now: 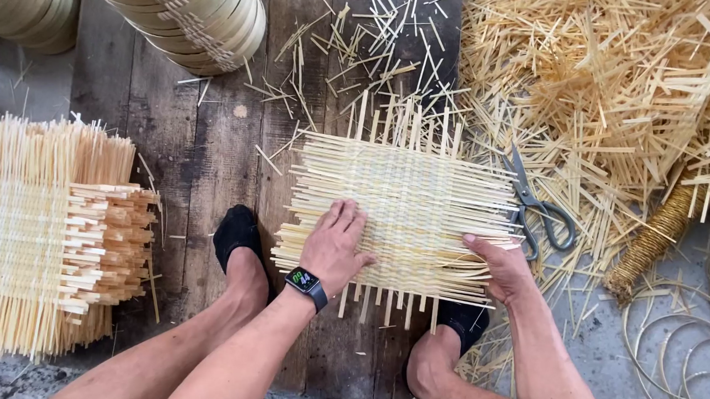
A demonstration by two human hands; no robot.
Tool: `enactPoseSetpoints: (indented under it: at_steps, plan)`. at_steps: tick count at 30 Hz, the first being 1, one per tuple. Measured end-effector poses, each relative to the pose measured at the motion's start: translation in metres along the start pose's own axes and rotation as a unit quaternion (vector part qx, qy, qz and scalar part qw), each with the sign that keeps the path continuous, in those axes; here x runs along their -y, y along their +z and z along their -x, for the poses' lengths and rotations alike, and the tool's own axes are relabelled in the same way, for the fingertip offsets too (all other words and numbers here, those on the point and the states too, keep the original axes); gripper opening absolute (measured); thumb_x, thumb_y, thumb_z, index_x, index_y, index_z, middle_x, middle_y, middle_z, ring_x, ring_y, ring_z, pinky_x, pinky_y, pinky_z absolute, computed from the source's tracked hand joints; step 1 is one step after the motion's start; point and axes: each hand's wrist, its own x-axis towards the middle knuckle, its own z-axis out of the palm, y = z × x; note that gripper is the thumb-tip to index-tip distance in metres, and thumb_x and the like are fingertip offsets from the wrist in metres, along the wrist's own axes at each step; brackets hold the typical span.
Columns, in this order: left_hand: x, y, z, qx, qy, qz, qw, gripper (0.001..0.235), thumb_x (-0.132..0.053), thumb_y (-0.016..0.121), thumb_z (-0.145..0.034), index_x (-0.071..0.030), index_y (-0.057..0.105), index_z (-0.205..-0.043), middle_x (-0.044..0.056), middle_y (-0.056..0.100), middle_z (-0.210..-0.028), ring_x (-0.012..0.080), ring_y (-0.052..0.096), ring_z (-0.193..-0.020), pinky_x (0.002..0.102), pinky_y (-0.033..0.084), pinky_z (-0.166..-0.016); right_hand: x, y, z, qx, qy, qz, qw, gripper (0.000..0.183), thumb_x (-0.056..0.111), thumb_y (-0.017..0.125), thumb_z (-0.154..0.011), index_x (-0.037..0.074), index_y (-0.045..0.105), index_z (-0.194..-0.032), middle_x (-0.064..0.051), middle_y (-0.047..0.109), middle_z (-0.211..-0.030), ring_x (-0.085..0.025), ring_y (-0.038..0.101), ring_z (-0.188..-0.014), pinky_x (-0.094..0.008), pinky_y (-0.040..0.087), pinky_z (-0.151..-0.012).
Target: Weave bamboo strips over a circular mold and trim the edges with scissors to assemble a steamer basket base.
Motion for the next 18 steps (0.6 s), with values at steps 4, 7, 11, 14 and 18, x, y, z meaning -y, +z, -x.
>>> enactPoseSetpoints:
  at_steps: [4, 7, 11, 14, 18]
  plan:
    - [-0.022, -0.021, -0.011, 0.057, -0.005, -0.065, 0.996, 0.094, -0.048, 0.081, -0.082, -0.006, 0.035, -0.153, 0.02, 0.023, -0.165, 0.0344, 0.018, -0.155, 0.049, 0.017, -0.126, 0.001, 0.004, -0.002, 0.0, 0.006, -0.021, 1.0, 0.049, 0.002, 0.075, -0.08, -0.001, 0.062, -0.128, -0.014, 0.071, -0.118, -0.027, 0.07, -0.104, -0.046, 0.061, -0.088]
    - [-0.048, -0.038, -0.017, 0.184, 0.089, -0.142, 0.969, 0.109, -0.041, 0.087, -0.069, -0.036, 0.029, -0.161, 0.01, 0.005, -0.173, 0.0321, 0.004, -0.154, 0.053, 0.005, -0.124, -0.007, 0.001, -0.004, 0.005, 0.001, -0.036, 0.999, 0.05, 0.002, 0.075, -0.08, -0.001, 0.062, -0.129, -0.015, 0.072, -0.118, -0.029, 0.07, -0.103, -0.044, 0.06, -0.087]
    - [-0.053, -0.023, -0.018, 0.194, 0.104, -0.179, 0.959, 0.097, -0.039, 0.086, -0.074, -0.04, 0.032, -0.155, 0.006, 0.005, -0.17, 0.034, 0.001, -0.156, 0.053, 0.006, -0.125, -0.026, -0.033, -0.006, -0.024, -0.023, -0.042, 0.999, 0.043, 0.007, 0.074, -0.085, 0.0, 0.064, -0.126, -0.013, 0.072, -0.116, -0.023, 0.072, -0.099, -0.037, 0.06, -0.086]
    - [-0.052, -0.021, -0.016, 0.18, 0.093, -0.178, 0.963, 0.096, -0.042, 0.085, -0.074, -0.041, 0.033, -0.155, 0.005, 0.006, -0.171, 0.0332, 0.002, -0.156, 0.051, 0.008, -0.126, -0.018, -0.076, 0.015, -0.159, -0.084, 0.043, 0.983, 0.038, 0.02, 0.074, -0.089, 0.001, 0.069, -0.122, -0.01, 0.074, -0.108, -0.019, 0.072, -0.091, -0.033, 0.059, -0.077]
    - [-0.058, -0.034, -0.022, 0.175, 0.073, -0.199, 0.961, 0.1, -0.047, 0.084, -0.073, -0.045, 0.032, -0.158, 0.002, 0.006, -0.171, 0.0315, 0.003, -0.156, 0.048, 0.008, -0.126, 0.006, -0.147, 0.066, -0.5, -0.007, 0.461, 0.733, 0.039, 0.025, 0.08, -0.085, 0.01, 0.07, -0.119, -0.014, 0.059, -0.121, -0.028, 0.056, -0.11, -0.045, 0.046, -0.099]
